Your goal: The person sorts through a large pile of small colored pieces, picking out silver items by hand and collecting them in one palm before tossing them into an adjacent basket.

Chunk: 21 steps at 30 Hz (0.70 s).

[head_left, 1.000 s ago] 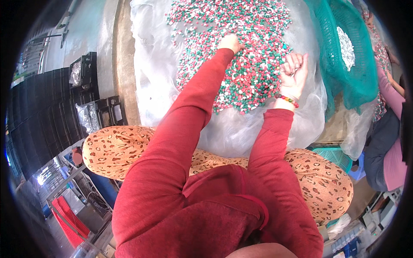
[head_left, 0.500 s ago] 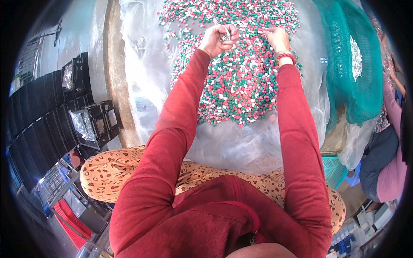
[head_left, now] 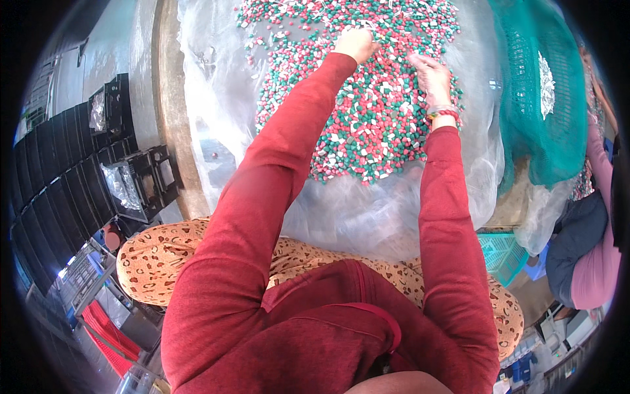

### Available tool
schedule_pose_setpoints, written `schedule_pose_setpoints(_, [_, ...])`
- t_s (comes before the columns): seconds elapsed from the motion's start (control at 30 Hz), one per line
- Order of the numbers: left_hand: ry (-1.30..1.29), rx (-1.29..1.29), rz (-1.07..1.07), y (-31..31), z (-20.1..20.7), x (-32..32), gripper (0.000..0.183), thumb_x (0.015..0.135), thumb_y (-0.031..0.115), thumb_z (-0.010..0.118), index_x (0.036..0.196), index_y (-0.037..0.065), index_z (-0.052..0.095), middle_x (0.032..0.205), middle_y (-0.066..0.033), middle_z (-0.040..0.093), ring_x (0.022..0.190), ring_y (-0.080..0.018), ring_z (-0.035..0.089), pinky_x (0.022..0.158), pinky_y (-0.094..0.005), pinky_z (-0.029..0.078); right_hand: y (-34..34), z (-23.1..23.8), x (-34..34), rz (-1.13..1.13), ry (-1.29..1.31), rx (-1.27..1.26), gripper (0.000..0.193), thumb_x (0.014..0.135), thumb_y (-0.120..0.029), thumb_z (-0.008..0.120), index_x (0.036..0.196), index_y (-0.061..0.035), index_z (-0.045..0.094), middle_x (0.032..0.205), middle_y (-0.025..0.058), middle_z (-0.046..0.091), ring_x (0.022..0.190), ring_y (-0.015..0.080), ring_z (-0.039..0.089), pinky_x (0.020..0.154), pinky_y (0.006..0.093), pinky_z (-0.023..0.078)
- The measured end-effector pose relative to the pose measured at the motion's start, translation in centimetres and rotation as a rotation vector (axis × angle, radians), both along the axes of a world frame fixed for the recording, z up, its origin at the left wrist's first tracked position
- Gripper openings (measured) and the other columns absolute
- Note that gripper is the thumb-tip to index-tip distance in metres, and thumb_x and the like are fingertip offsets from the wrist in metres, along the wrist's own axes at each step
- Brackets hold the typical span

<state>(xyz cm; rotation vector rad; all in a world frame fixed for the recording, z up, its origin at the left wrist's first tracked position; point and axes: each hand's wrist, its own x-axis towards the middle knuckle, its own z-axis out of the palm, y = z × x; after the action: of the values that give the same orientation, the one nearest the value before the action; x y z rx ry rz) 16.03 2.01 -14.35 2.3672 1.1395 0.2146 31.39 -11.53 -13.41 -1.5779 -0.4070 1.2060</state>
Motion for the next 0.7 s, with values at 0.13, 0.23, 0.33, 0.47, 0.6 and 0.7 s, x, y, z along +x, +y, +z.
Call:
schedule_pose_setpoints(0.13, [0.172,0.115,-0.14,-1.5,-0.1,-0.2,0.026,0.079,0.027,0.055,0.078,0.002,0.063,0.075,-0.0176,0.061,0.072,-0.0322,0.061,0.072,-0.0411,0.048,-2.9,3.2,-0.7,-0.315,0.635,0.413,0.014,0.083,-0.017,0.058,0.091,-0.0057,0.06,0.049,-0.0064,0.031,0.039,0.0026,0.023,0.034,0.0198,0.015])
schedule_pose_setpoints(0.23, [0.244,0.117,-0.141,-1.4,0.7,-0.3,0.028,0.076,0.029,0.056,0.079,0.003,0.064,0.074,-0.017,0.062,0.07,-0.0303,0.061,0.069,-0.0394,0.048,-5.0,4.7,-1.8,-0.416,1.012,0.818,0.012,0.085,-0.018,0.055,0.085,-0.0062,0.056,0.049,-0.0051,0.026,0.039,0.0047,0.02,0.033,0.0201,0.015])
schedule_pose_setpoints(0.33, [-0.067,-0.05,-0.016,-0.6,2.2,-2.2,0.032,0.075,0.033,0.055,0.085,0.004,0.065,0.074,-0.0139,0.063,0.069,-0.0262,0.062,0.068,-0.0368,0.048,-6.7,6.0,-4.0,-0.422,1.181,1.127,0.012,0.086,-0.015,0.053,0.084,-0.0039,0.053,0.053,-0.0023,0.031,0.044,0.0073,0.025,0.034,0.02,0.019])
schedule_pose_setpoints(0.47, [-0.715,-1.218,0.204,-1.9,6.2,-1.8,0.016,0.078,0.021,0.048,0.073,0.006,0.049,0.06,0.0004,0.041,0.048,-0.0093,0.036,0.046,-0.0234,0.034,-8.2,5.7,-4.9,-0.614,1.331,0.907,0.009,0.084,-0.008,0.048,0.083,0.001,0.048,0.071,0.0075,0.044,0.064,0.0171,0.039,0.053,0.0278,0.034])
schedule_pose_setpoints(0.6, [-0.749,-1.275,-0.009,-5.3,12.1,-0.8,0.011,0.083,0.017,0.043,0.076,0.008,0.043,0.069,0.0011,0.039,0.057,-0.0073,0.036,0.046,-0.0222,0.032,-7.9,4.0,-7.7,-0.768,1.61,0.773,0.019,0.083,-0.011,0.052,0.098,0.0007,0.051,0.085,0.0128,0.053,0.087,0.0217,0.051,0.072,0.0333,0.044])
schedule_pose_setpoints(0.7, [-0.571,-1.175,-0.156,-6.3,16.9,-1.7,0.009,0.077,0.012,0.04,0.074,0.005,0.044,0.067,0.0008,0.038,0.057,-0.0067,0.037,0.046,-0.019,0.032,-6.3,6.5,-11.1,-0.574,1.331,0.676,0.015,0.084,-0.015,0.054,0.09,-0.0014,0.052,0.08,0.0104,0.056,0.071,0.0221,0.056,0.062,0.033,0.047])
